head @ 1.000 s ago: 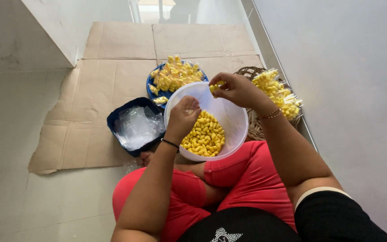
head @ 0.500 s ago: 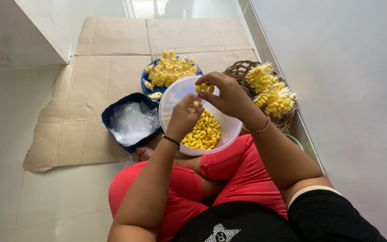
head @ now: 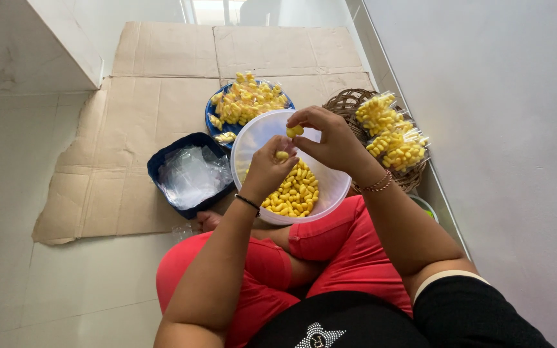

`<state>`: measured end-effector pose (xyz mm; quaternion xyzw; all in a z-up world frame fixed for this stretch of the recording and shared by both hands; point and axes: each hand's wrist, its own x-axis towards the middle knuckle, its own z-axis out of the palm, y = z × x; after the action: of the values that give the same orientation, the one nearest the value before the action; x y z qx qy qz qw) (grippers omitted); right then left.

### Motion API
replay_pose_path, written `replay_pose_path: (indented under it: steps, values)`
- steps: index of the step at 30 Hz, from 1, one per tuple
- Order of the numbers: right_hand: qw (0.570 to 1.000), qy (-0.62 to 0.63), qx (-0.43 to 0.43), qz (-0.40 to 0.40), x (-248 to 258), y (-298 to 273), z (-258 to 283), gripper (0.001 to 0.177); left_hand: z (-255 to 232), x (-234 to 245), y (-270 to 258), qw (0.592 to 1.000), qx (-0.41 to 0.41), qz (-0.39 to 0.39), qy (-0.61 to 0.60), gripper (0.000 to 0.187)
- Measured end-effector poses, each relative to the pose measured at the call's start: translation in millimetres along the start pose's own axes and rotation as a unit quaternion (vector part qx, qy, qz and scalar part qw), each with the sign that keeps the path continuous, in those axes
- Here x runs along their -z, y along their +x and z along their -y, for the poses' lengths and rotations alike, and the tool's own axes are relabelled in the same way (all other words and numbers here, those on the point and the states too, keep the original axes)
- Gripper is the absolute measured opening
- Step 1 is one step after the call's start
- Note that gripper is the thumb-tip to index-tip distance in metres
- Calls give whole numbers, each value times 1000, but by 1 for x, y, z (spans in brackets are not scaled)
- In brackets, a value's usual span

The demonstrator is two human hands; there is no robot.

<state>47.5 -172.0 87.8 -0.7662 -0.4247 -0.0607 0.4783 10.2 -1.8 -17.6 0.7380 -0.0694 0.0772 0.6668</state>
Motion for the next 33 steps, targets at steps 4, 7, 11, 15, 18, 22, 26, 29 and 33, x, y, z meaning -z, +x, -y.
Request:
replay_pose_path:
  steps: [4, 7, 11, 15, 18, 22, 26, 29, 33]
  values:
    - [1000, -23, 8, 14, 6, -1, 9, 25, 9, -3, 3, 1000, -5, -1, 25, 30]
    - [997, -72, 25, 30, 9, -4, 12, 24, 11, -6, 3, 1000, 10, -12, 18, 30]
    - [976, -214, 36, 34, 13, -9, 13, 28, 10, -8, 2, 1000, 29, 6, 2, 28]
    - [965, -257, 45, 26, 17, -14, 28, 26, 22, -12, -1, 1000, 26, 5, 16, 23]
    - [982, -189, 4, 3, 19, -19, 27, 35, 9, -15, -7, 999, 24, -8, -30, 25]
    - [981, -192, -1, 22, 29, -30, 39, 17, 0, -18, -15, 996, 47, 31, -67, 24]
    - [986, -162, 32, 3, 43, -42, 48, 13, -13, -23, -31, 979, 64, 42, -190, 34]
    - [987, -151, 41, 21, 52, -55, 64, 12, -41, -27, -52, 970, 70, 73, -220, 27]
    - [981, -156, 84, 82, 71, -73, 87, 3, -59, -36, -77, 956, 76, 133, -252, 23]
